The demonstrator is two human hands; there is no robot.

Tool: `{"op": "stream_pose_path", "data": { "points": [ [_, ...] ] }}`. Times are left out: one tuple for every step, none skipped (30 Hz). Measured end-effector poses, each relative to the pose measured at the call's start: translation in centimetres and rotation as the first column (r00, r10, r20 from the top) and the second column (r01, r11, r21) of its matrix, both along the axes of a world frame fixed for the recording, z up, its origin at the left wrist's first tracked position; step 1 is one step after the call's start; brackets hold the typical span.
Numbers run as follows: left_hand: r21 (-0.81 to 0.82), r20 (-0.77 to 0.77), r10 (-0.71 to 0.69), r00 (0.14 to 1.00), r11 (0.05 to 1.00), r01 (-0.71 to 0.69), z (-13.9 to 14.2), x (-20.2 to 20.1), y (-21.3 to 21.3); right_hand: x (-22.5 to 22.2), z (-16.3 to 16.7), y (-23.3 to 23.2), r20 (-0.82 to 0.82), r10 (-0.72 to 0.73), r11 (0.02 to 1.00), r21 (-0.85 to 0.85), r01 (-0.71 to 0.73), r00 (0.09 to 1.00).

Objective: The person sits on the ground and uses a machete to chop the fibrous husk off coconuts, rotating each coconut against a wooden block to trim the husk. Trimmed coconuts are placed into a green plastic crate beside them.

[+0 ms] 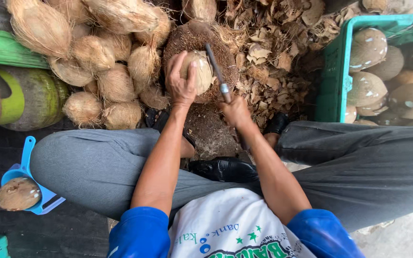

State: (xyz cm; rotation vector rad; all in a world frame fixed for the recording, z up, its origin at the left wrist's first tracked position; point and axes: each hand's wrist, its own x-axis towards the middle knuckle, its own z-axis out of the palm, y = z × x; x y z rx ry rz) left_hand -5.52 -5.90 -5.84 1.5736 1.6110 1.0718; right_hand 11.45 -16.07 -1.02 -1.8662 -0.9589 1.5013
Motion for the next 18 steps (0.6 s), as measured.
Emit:
{"op": "stream_pose_path", "data": {
  "points": [
    [0.027,-0.042,0.004,0.999,1.000,-0.003,0.0,0.2,0.1,0.3,-0.3,0.1,-0.020,0.032,0.987,-0.155,-0.034,0.999],
    [0.059,-0.090,0.005,0.996,0.998,0.000,0.0,0.1,0.1,0.2,-0.4,0.2,0.048,0.068,0.984,-0.169,-0.059,0.997],
    [0.098,-0.126,0.022,0.992,0.995,-0.010,0.0,0.3,0.3,0.4,-0.3,0.5,0.127,0.118,0.979,-0.178,-0.095,0.985],
    [0.101,-0.139,0.014,0.990,0.995,0.000,0.0,0.2,0.3,0.3,-0.1,0.4,0.199,0.165,0.971,-0.204,-0.124,0.966],
    [0.100,-0.147,0.009,0.989,0.995,0.006,0.0,0.4,0.3,0.5,0.4,0.4,0.170,0.146,0.966,-0.237,-0.103,0.974],
    [0.108,-0.166,0.002,0.986,0.994,0.016,0.0,0.3,0.3,0.4,0.9,0.4,0.134,0.122,0.962,-0.259,-0.084,0.983],
    [0.104,-0.164,0.003,0.986,0.994,0.015,0.1,0.4,0.2,0.5,1.3,0.5,0.101,0.096,0.959,-0.277,-0.065,0.990],
    [0.094,-0.155,0.001,0.988,0.995,0.014,0.2,0.3,0.2,0.4,1.8,0.4,0.085,0.072,0.977,-0.208,-0.053,0.994],
    [0.078,-0.146,-0.005,0.989,0.997,0.017,0.2,0.4,0.1,0.4,2.2,0.3,0.067,0.046,0.989,-0.145,-0.035,0.997],
    [0.073,-0.120,-0.008,0.993,0.997,0.017,0.3,0.4,0.1,0.3,2.4,0.3,0.051,0.021,0.997,-0.079,-0.017,0.998],
    [0.072,-0.095,-0.004,0.995,0.997,0.011,0.4,0.4,0.0,0.3,2.4,0.2,0.057,0.004,0.999,0.051,-0.007,0.998],
    [0.067,-0.079,0.000,0.997,0.998,0.005,0.5,0.4,0.0,0.2,2.2,0.2,0.051,-0.010,0.985,0.175,0.001,0.999],
    [0.060,-0.087,0.005,0.996,0.998,0.000,0.5,0.4,0.0,0.2,1.9,0.1,0.042,-0.024,0.956,0.292,0.011,0.999],
    [0.058,-0.094,0.007,0.996,0.998,-0.002,0.5,0.5,0.0,0.0,1.4,0.0,0.028,-0.027,0.960,0.280,0.018,0.999],
    [0.065,-0.100,0.009,0.995,0.998,-0.002,0.5,0.5,0.2,-0.2,0.8,0.0,0.013,-0.031,0.961,0.276,0.027,0.999],
    [0.059,-0.066,0.016,0.998,0.998,-0.012,0.4,0.5,0.3,-0.3,0.2,0.0,0.001,-0.039,0.961,0.274,0.038,0.999],
    [0.049,-0.027,0.021,0.999,0.999,-0.019,0.3,0.5,0.4,-0.3,-0.3,-0.2,0.025,-0.004,0.992,0.130,0.001,1.000],
    [0.041,0.013,0.025,1.000,0.999,-0.026,0.2,0.5,0.5,-0.2,-0.7,-0.3,0.045,0.034,0.999,-0.015,-0.033,0.998]
  ]
}}
